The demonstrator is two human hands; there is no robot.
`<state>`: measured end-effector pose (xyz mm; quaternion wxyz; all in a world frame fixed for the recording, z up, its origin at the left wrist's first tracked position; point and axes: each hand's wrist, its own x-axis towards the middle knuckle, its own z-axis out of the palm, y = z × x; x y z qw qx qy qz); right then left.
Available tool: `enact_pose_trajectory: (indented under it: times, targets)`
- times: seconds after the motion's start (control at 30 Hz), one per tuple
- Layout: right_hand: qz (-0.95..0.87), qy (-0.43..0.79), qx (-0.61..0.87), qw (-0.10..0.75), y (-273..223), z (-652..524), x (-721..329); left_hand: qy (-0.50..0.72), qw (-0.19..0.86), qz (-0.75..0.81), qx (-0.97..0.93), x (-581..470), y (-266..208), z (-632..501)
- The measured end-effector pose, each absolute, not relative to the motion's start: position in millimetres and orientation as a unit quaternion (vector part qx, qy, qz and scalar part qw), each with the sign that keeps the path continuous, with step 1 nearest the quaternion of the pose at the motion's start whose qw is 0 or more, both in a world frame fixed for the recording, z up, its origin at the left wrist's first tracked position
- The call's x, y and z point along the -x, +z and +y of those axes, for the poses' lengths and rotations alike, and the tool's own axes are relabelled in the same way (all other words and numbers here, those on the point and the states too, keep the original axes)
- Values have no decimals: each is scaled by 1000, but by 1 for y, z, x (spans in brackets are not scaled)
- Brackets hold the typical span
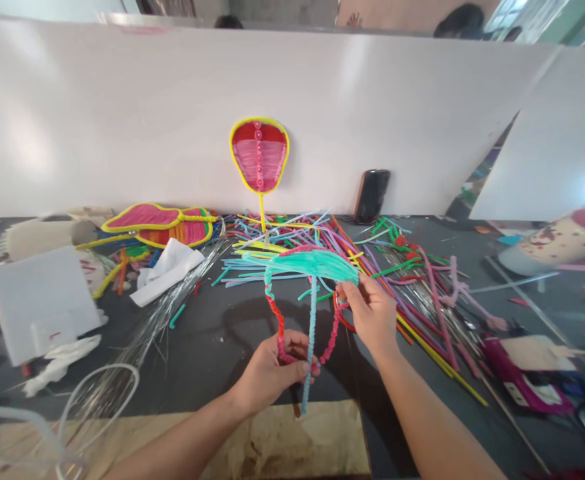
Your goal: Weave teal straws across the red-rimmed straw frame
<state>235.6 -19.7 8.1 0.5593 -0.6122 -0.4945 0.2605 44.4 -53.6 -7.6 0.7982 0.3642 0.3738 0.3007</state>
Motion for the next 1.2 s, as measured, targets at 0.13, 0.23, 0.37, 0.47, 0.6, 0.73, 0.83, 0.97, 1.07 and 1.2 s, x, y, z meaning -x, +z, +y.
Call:
enact_pose_trajectory:
  times: [0.13, 0.23, 0.37, 0.47, 0.6, 0.73, 0.83, 0.97, 1.07, 1.2]
  targets:
    - [-503, 264, 614, 547, 9, -21, -235, 324, 779, 366, -393, -38, -3, -47]
    - [-509, 281, 616, 531, 8, -23, -231, 422, 736, 383, -365, -29, 4, -36]
    - [-542, 287, 606, 506, 0, -29, -222, 528, 663, 410, -336, -17, 13, -21]
    - [-570, 268, 607, 485, -6, -32, -217, 562, 640, 422, -311, -12, 17, -15]
    - [-587, 236, 611, 476, -8, -34, -217, 569, 641, 426, -289, -9, 17, -12]
    - [-591, 218, 613, 477, -7, -34, -219, 570, 659, 408, -273, -5, 13, -10]
    - [-597, 206, 613, 475, -7, -34, -220, 579, 659, 398, -269, -2, 12, -9]
    - [-604, 190, 618, 467, -8, -34, -221, 573, 662, 397, -277, 2, 13, -7]
    - [-599, 195, 621, 467, -7, -34, -221, 561, 677, 385, -281, 4, 16, -8]
    - [-590, 207, 620, 474, -8, -33, -222, 555, 687, 366, -294, 3, 15, -9]
